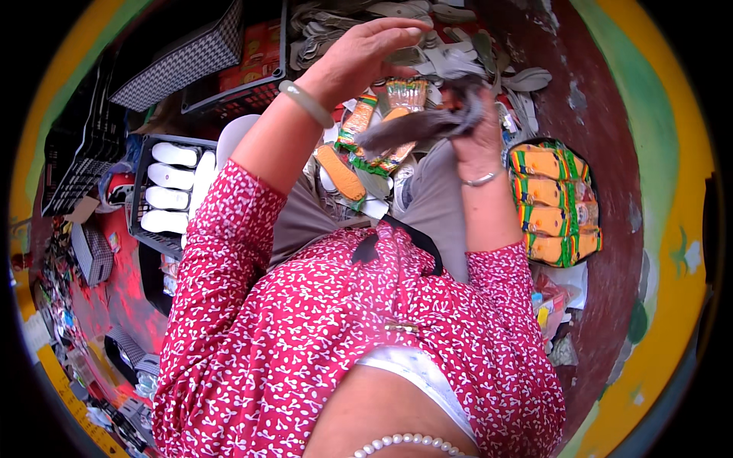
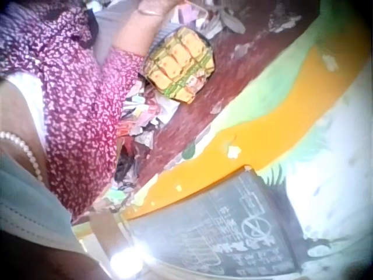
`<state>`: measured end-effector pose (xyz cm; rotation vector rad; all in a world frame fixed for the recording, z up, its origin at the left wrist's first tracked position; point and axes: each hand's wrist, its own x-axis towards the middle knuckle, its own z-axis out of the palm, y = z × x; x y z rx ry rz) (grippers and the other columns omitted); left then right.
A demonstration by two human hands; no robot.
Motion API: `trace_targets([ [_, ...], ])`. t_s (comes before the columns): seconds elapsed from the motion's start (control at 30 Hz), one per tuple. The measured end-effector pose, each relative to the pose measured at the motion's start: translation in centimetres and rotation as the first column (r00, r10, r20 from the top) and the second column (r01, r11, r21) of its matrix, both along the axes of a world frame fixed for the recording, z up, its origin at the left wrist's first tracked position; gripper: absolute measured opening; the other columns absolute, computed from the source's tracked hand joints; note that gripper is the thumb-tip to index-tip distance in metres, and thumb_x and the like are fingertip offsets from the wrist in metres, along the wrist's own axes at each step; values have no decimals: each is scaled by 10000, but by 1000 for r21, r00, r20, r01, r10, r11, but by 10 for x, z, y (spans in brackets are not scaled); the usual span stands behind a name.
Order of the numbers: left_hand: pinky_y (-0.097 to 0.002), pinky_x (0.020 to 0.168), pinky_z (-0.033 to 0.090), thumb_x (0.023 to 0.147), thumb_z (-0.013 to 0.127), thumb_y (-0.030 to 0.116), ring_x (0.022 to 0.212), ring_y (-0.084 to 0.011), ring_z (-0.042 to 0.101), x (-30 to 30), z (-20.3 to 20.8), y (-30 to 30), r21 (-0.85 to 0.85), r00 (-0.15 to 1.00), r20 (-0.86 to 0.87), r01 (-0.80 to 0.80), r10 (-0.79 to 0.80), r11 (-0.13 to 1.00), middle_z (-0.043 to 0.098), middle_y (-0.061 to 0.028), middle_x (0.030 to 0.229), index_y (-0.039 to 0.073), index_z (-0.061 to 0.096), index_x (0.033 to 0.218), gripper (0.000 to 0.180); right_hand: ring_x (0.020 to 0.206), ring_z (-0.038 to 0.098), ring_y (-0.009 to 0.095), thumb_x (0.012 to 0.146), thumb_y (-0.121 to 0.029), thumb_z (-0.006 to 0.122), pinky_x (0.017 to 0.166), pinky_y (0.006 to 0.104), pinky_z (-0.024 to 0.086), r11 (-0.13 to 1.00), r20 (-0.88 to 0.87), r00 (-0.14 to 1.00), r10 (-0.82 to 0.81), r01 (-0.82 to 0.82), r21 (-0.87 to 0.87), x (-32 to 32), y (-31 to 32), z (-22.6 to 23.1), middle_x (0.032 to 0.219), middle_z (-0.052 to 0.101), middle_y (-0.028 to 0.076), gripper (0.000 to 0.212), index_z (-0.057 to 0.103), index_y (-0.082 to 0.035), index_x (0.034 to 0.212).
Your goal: The person holds an orange insole and rubs it repeatedly with a grey cloth.
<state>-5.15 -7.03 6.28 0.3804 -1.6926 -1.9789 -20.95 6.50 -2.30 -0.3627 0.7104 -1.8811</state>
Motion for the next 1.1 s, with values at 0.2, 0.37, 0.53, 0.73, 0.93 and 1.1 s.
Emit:
trace_targets([
  [0.2, -345, 798, 478, 853, 557, 224, 983, -196, 567, -11, -141, -93, -327, 831, 483, -120, 275, 937, 609, -84, 1014, 63, 614, 976, 211, 1150, 488, 371, 817, -335, 596, 569, 324, 514, 974, 174, 975, 138, -102, -203, -24, 8, 11, 1148, 549, 202, 552, 464, 31, 1208],
  [0.37, -398, 781, 495, 789, 584, 280, 883, -333, 616, -16, -297, -108, -601, 420, 778, 281, 467, 748, 630, -169, 982, 86, 612, 1050, 326, 679, 559, 207, 803, -283, 591, 454, 258, 422, 987, -13, 1000, -8, 6, -160, -14, 1, -6, 940, 580, 145, 361, 525, -28, 1051],
  [0.53, -378, 903, 447, 733, 622, 342, 1032, -330, 569, 4, -328, -54, -272, 150, 949, -52, 277, 961, 577, -196, 1135, 40, 560, 1146, 515, 586, 502, 192, 834, -296, 472, 421, 254, 392, 967, -7, 967, -254, 255, 19, 15, 8, 30, 878, 508, 147, 301, 487, -70, 1031],
  [0.73, -419, 971, 388, 728, 661, 366, 1192, -357, 439, 10, -334, -52, -310, 90, 949, 70, 303, 948, 433, -206, 1286, 84, 359, 1304, 709, 544, 518, 227, 826, -292, 485, 401, 282, 416, 977, -50, 981, -190, 193, 86, 37, 6, 49, 867, 499, 193, 343, 426, -66, 1076],
  [0.93, -452, 935, 380, 718, 656, 369, 1193, -333, 430, 19, -349, -53, -189, 51, 982, 166, 183, 968, 415, -202, 1285, 101, 229, 1381, 832, 545, 534, 247, 782, -260, 576, 451, 308, 458, 970, -53, 985, -164, 171, 174, 69, -3, 79, 791, 513, 205, 360, 394, -55, 1015],
  [1.1, -435, 916, 407, 703, 685, 359, 1186, -326, 435, 19, -333, -54, -228, 23, 974, 188, 227, 956, 422, -191, 1285, 113, 219, 1383, 860, 540, 566, 299, 791, -261, 581, 384, 308, 459, 946, -51, 977, -208, 214, 242, 72, -4, 75, 846, 533, 242, 341, 399, -75, 1012],
])
